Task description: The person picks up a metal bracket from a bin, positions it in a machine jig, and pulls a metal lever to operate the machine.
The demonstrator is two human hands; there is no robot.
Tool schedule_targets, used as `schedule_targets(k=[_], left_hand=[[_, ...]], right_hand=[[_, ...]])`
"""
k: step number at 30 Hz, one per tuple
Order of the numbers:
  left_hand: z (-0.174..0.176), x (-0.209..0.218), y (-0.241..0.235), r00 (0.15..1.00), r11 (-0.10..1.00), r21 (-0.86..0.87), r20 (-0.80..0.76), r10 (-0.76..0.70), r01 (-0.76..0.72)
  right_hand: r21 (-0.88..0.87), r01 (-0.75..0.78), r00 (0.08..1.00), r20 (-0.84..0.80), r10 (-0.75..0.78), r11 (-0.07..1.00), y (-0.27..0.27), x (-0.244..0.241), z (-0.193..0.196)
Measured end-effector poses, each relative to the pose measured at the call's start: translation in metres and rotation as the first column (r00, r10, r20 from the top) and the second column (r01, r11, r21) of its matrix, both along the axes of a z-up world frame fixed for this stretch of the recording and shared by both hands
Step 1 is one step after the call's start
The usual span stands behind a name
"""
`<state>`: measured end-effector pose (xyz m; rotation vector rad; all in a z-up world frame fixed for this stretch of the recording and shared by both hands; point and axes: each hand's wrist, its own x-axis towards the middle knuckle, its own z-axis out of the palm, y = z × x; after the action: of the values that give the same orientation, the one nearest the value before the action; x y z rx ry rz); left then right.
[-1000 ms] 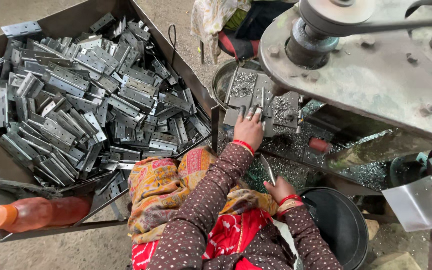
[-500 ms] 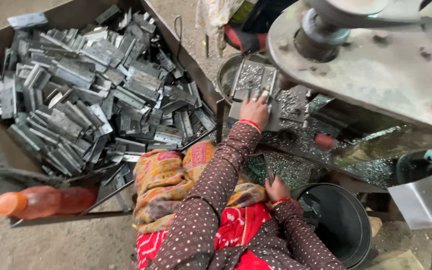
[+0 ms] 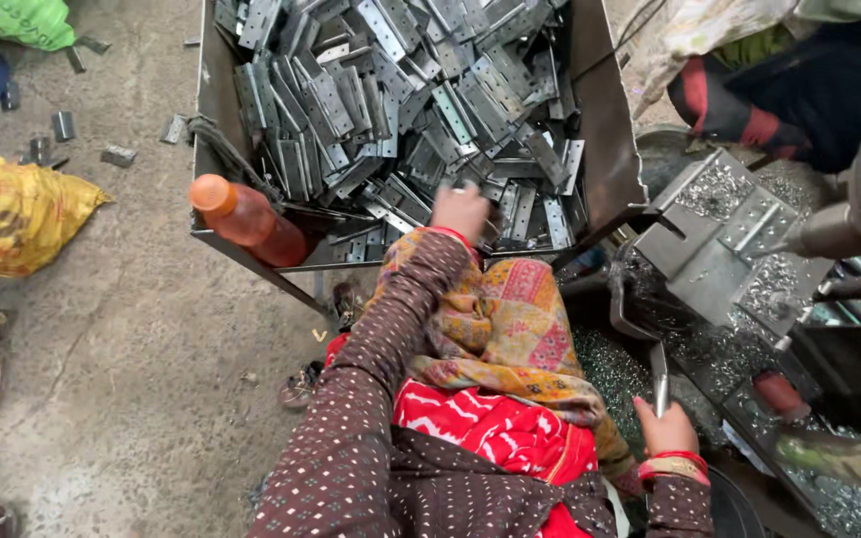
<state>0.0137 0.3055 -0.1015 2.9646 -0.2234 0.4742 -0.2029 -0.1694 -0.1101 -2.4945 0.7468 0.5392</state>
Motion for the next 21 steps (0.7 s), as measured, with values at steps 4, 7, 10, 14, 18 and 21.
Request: schedule_targets(k=[4, 7, 10, 14, 18, 21], left_hand=[[-0.041, 0.009, 0.095, 0.967, 0.967, 0.142, -0.116, 0.227, -0.210], [-0.046, 0.008, 0.136, 0.999, 0.996, 0.082, -0.016, 0.045, -0.043], [-0.039, 0.009, 0.146, 0.986, 0.984, 0.112, -0.107, -0.125, 0.137], [0.013, 0.008, 0.140, 0.902, 0.985, 0.070, -0.416, -0.118, 0.161], [0.045, 0.001, 0.142, 0.813, 0.977, 0.117, -0.577, -0.079, 0.178], [0.027, -0.009, 0.143, 0.892, 0.979, 0.103, -0.436, -0.116, 0.177]], right_hand=[[0.007, 0.007, 1.000, -0.011, -0.007, 1.000, 0.001, 0.001, 0.006], [-0.039, -0.012, 1.000, -0.017, 0.011, 0.999, 0.002, 0.003, 0.006], [-0.065, -0.018, 0.999, -0.044, 0.016, 0.998, 0.005, 0.000, 0.012], [-0.069, 0.019, 0.998, -0.051, -0.023, 0.997, 0.015, 0.002, 0.025], [-0.078, 0.002, 0.999, -0.039, -0.005, 0.997, 0.019, -0.001, 0.031], [-0.084, 0.014, 0.998, -0.055, -0.019, 0.996, 0.020, 0.000, 0.031]])
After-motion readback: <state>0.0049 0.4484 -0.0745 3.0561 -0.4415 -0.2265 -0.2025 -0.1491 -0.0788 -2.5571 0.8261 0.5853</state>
